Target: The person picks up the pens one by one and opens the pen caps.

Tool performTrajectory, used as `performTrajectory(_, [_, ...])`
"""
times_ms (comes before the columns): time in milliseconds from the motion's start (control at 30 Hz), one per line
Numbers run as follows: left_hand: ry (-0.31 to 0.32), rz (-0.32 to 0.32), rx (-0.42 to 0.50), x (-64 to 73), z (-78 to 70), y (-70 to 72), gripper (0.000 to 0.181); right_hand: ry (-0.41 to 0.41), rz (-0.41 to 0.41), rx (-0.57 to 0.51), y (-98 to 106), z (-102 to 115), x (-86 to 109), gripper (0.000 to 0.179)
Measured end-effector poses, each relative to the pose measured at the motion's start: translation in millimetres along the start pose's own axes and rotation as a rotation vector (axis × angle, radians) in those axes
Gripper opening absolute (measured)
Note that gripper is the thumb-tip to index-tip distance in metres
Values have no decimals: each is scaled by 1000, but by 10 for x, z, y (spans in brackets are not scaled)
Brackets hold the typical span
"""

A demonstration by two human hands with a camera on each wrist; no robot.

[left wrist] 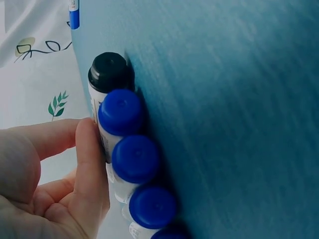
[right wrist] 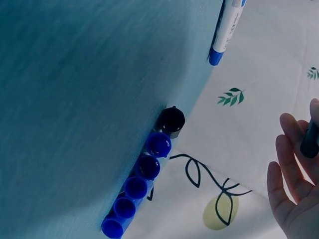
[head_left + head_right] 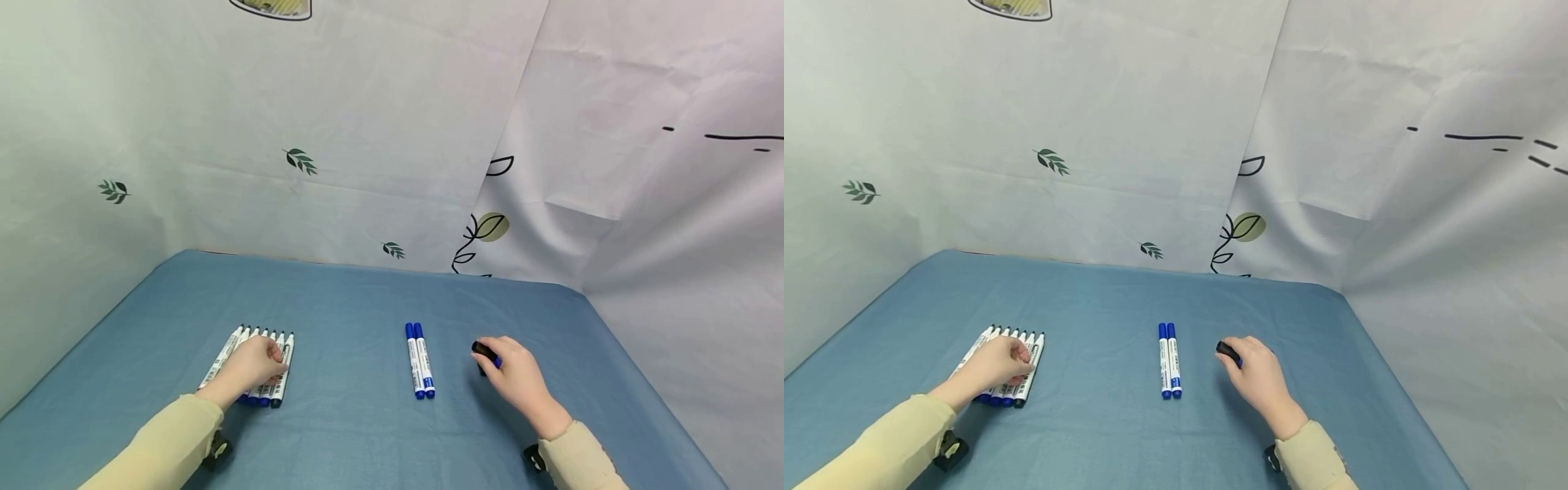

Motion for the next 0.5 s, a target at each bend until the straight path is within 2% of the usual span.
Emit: performTrajectory(500, [-11, 7, -14, -20, -19, 8, 19, -34, 5, -35, 52, -81, -5, 22])
Point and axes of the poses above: each hand's wrist, its own x-axis away from the middle knuckle, its own y-axis out of the back of the hand, z = x × y, the point moved 6 cm from there along -x, towards the middle knuckle, and after that the axes turned 13 degrees about -y, right-handed, at the moved point
